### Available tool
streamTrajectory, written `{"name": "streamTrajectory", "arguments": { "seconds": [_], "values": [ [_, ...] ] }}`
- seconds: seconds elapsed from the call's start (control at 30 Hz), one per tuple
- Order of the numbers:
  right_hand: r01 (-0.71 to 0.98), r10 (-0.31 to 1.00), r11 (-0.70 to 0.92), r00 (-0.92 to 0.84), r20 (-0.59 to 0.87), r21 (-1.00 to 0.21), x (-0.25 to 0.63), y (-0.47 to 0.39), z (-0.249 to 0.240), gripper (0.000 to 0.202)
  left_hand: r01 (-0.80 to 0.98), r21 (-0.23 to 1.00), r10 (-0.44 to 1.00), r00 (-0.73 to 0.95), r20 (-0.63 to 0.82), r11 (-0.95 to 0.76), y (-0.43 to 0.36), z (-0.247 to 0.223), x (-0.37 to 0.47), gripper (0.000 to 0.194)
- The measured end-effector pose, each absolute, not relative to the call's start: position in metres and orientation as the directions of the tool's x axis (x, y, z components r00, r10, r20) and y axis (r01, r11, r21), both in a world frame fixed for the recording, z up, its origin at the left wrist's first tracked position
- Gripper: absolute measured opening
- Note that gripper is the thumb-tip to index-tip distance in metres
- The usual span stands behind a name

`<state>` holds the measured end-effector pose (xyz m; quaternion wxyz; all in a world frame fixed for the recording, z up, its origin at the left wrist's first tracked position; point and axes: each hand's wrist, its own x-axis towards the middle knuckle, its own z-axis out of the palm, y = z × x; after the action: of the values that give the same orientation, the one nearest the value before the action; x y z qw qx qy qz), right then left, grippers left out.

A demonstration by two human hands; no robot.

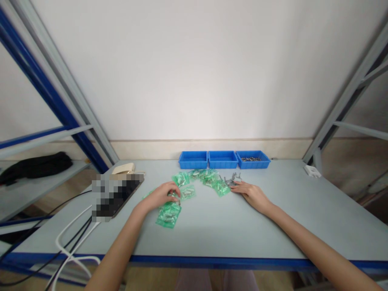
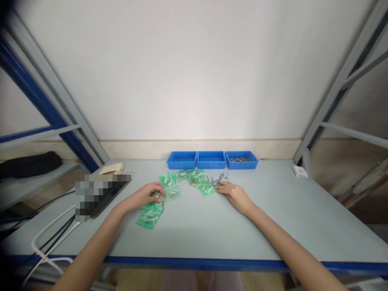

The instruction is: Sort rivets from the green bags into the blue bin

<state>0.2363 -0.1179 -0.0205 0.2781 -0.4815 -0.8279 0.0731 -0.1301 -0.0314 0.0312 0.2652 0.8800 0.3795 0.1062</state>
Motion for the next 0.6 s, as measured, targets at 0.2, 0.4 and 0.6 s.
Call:
{"name": "streamTrajectory", "arguments": {
  "seconds": [0.2,0.4,0.6],
  "values": [
    [0.774,0.822,0.511,-0.313,0.475,-0.374,0.229,-0.127,-0.012,0.031,0.547,0.615,0.689,0.725,-0.008,-0.568,-0.041,0.04,-0.126,0.019],
    [0.737,0.813,0.563,-0.413,0.411,-0.373,0.19,-0.142,-0.007,0.028,0.559,0.6,0.673,0.738,-0.046,-0.572,-0.041,0.038,-0.127,0.017],
    [0.729,0.813,0.574,-0.453,0.365,-0.373,0.174,-0.144,-0.005,0.03,0.612,0.526,0.701,0.712,-0.042,-0.591,-0.038,0.028,-0.124,0.016]
  ]
}}
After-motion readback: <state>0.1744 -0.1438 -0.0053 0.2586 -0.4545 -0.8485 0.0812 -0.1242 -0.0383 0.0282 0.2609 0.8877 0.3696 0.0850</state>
